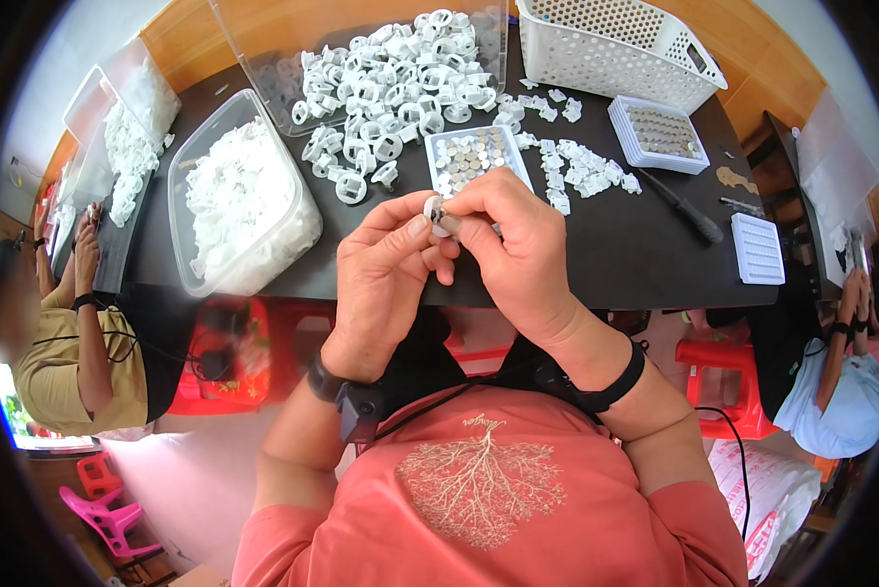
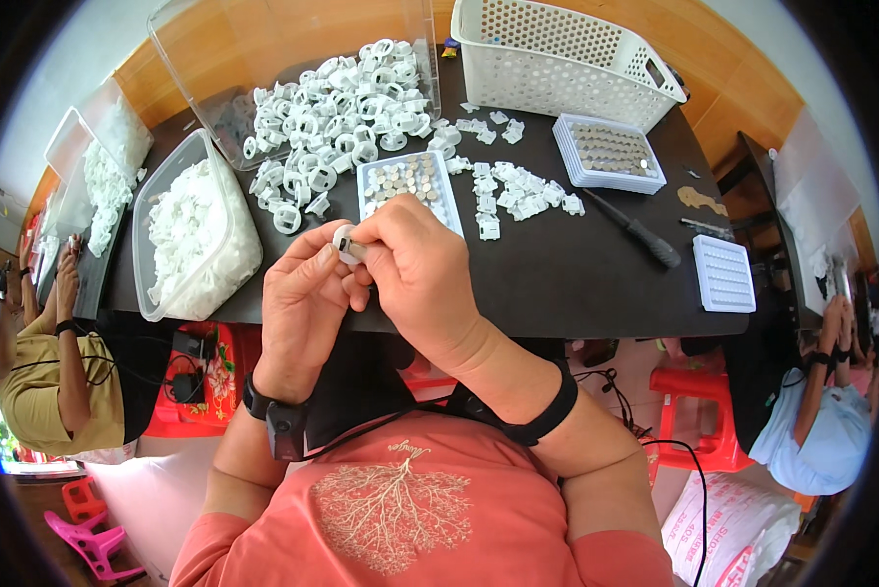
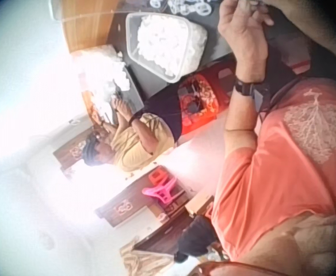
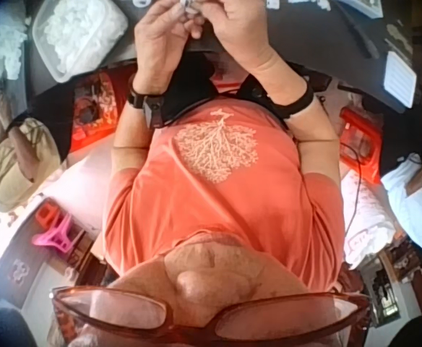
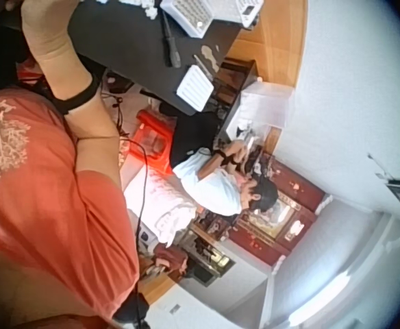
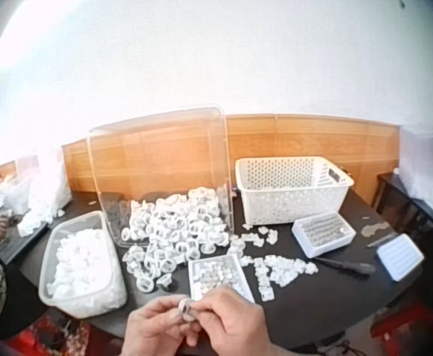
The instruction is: Assembling small white plastic components by inserting internal parts at a workbench.
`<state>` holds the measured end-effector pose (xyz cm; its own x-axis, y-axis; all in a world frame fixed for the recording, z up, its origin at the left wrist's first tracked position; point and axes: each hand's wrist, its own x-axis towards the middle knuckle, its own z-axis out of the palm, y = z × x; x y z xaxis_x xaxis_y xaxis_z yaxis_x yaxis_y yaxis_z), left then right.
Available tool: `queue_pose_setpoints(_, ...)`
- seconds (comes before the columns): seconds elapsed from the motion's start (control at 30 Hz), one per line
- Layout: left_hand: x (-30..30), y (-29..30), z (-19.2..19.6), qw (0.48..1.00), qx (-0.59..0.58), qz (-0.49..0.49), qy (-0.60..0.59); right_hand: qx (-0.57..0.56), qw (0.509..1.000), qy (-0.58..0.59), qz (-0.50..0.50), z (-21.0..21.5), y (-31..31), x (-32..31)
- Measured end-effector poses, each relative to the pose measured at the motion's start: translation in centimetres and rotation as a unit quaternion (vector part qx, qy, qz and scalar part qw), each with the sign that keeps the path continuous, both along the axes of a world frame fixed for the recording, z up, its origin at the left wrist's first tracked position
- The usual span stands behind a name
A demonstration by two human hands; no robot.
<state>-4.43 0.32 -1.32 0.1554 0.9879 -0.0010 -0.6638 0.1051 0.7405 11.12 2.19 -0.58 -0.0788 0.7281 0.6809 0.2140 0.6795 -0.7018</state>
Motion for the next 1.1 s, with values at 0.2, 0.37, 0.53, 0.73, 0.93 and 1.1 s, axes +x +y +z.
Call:
queue_pose_setpoints(0.2,0.4,-0.1,0.0,1.0,0.012,0.016,0.013,-0.078,0.996,0.049,0.019,-0.4,0.0,0.2)
queue_pose_setpoints(0.37,0.4,-0.3,0.2,0.999,0.014,0.018,0.026,-0.099,0.99,0.066,0.077,0.1,0.3,0.7)
queue_pose_setpoints(0.53,1.1,-0.7,0.2,0.999,0.013,0.025,0.029,-0.243,0.942,0.165,0.162,0.9,0.1,1.5)
queue_pose_setpoints(0.73,1.7,-1.1,0.4,0.998,0.03,0.02,0.053,-0.309,0.901,0.224,0.208,1.5,0.1,2.5)
queue_pose_setpoints(0.93,2.9,-1.6,0.8,0.998,0.048,0.017,0.047,-0.334,0.882,0.242,0.228,3.0,-0.1,3.5)
queue_pose_setpoints(1.1,3.1,-1.4,0.5,0.998,0.056,-0.028,0.01,-0.331,0.881,0.254,0.223,2.5,0.1,4.4)
